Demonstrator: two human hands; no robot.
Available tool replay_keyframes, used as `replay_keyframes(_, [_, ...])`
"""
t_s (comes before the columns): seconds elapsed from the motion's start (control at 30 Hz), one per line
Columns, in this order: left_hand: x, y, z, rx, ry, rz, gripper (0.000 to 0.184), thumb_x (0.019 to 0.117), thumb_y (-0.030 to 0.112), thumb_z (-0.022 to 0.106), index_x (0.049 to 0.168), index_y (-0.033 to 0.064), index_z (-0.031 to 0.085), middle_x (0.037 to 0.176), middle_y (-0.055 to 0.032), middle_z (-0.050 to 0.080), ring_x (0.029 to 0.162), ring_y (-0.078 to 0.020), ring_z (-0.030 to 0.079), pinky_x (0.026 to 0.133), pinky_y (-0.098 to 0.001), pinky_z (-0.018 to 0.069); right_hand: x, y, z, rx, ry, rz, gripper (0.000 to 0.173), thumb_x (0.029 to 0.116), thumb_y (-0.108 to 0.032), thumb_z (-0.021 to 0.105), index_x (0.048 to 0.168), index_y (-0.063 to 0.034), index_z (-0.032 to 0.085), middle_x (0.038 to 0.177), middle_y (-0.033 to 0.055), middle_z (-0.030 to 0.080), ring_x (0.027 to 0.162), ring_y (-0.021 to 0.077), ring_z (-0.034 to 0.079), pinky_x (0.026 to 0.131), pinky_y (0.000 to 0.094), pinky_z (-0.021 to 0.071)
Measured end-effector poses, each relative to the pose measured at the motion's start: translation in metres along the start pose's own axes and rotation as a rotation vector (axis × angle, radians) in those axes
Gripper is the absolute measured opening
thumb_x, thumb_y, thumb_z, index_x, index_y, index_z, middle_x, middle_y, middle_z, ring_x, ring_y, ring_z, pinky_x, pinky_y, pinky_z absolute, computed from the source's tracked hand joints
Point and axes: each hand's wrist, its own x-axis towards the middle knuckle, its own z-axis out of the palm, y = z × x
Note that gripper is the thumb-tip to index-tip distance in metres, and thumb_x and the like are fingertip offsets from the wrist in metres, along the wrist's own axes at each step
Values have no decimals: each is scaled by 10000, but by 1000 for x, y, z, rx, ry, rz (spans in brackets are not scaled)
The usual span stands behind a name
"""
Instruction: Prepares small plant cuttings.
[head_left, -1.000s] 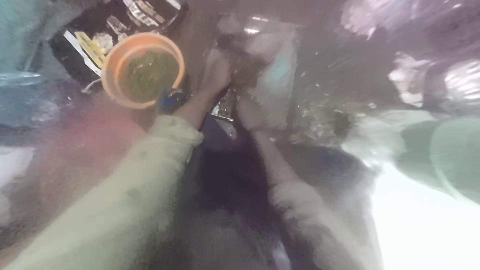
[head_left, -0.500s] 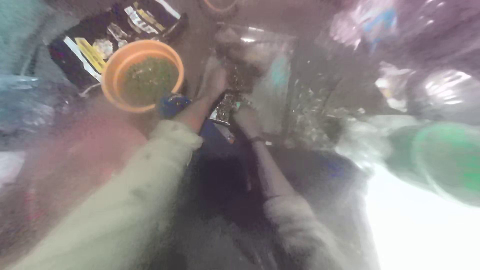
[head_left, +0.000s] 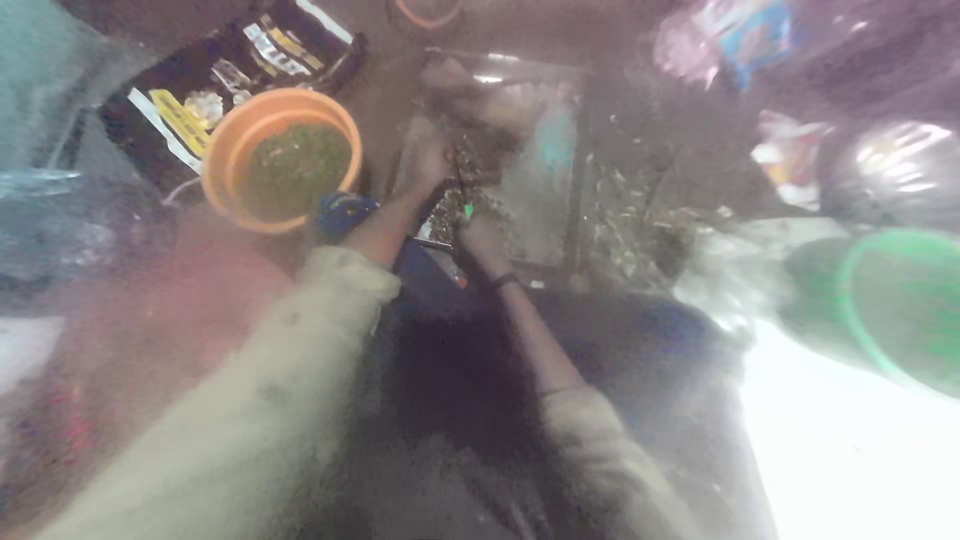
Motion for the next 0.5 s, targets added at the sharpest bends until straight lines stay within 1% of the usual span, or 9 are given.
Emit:
replay_keyframes(0.03, [-1, 2, -1, -4, -8, -11, 182, 952, 164, 660, 1058, 62, 768, 1158, -157, 741, 1185, -352, 660, 1124, -581, 432, 2, -4, -3, -6, -29, 23, 542, 1103, -465, 401, 1263, -4, 637, 1188, 244, 688, 1129, 416, 673, 926, 622, 544])
replay_keyframes(0.13, [-1, 4, -5, -22, -12, -40, 202, 969, 172, 646, 1085, 53, 760, 1165, -170, 737, 1182, -355, 668, 1089, -564, 478, 7, -8, -4, 15, -39, 59, 518, 1093, -462, 421, 1242, -16, 640, 1167, 226, 696, 1109, 395, 684, 912, 611, 552])
replay_keyframes(0.23, [-2, -1, 1, -53, 29, -38, 247, 984, 216, 645, 1112, 31, 749, 1170, -185, 731, 1175, -354, 671, 1076, -550, 495, 5, -1, 7, 42, -13, 33, 538, 1098, -476, 396, 1222, -10, 634, 1105, 241, 698, 1033, 413, 698, 833, 623, 568])
replay_keyframes(0.27, [-3, -2, 2, -50, 32, -48, 291, 998, 247, 637, 1165, 31, 737, 1200, -186, 722, 1197, -350, 662, 1087, -544, 491, 12, 0, 10, 14, -18, 36, 540, 1099, -466, 387, 1245, -13, 643, 1143, 235, 699, 1067, 405, 694, 867, 620, 562])
replay_keyframes(0.33, [-3, -1, 2, -16, 16, -85, 374, 1007, 303, 629, 1265, 43, 704, 1275, -184, 698, 1254, -348, 634, 1109, -544, 475, 20, -3, 10, -62, -39, 18, 534, 1114, -423, 368, 1337, 2, 603, 1246, 249, 676, 1164, 411, 665, 955, 623, 534])
replay_keyframes(0.37, [-3, 0, 0, 31, 0, -117, 404, 998, 339, 632, 1273, 50, 696, 1293, -182, 687, 1261, -348, 630, 1095, -553, 486, 24, -3, 13, -114, -12, -22, 524, 1115, -403, 370, 1358, 3, 595, 1272, 254, 667, 1187, 418, 654, 974, 629, 522])
replay_keyframes(0.4, [-1, -1, 1, 71, -20, -151, 447, 991, 377, 639, 1289, 47, 683, 1335, -186, 663, 1295, -353, 606, 1109, -559, 476, 31, 2, 23, -167, 84, -85, 499, 1098, -391, 412, 1336, -8, 626, 1246, 252, 682, 1162, 425, 663, 953, 638, 528])
replay_keyframes(0.43, [4, -7, 9, 92, -21, -165, 459, 962, 378, 659, 1263, 33, 690, 1334, -192, 658, 1295, -361, 597, 1109, -567, 474, 39, 7, 34, -207, 198, -148, 459, 1054, -376, 476, 1278, -22, 665, 1180, 244, 707, 1094, 422, 689, 899, 636, 553])
replay_keyframes(0.5, [14, -20, 24, 82, -6, -124, 463, 928, 394, 688, 1212, 30, 710, 1304, -187, 669, 1282, -360, 598, 1112, -580, 460, 31, -12, 11, -264, 55, -131, 451, 1065, -338, 491, 1339, -3, 618, 1273, 255, 666, 1180, 421, 655, 966, 623, 534])
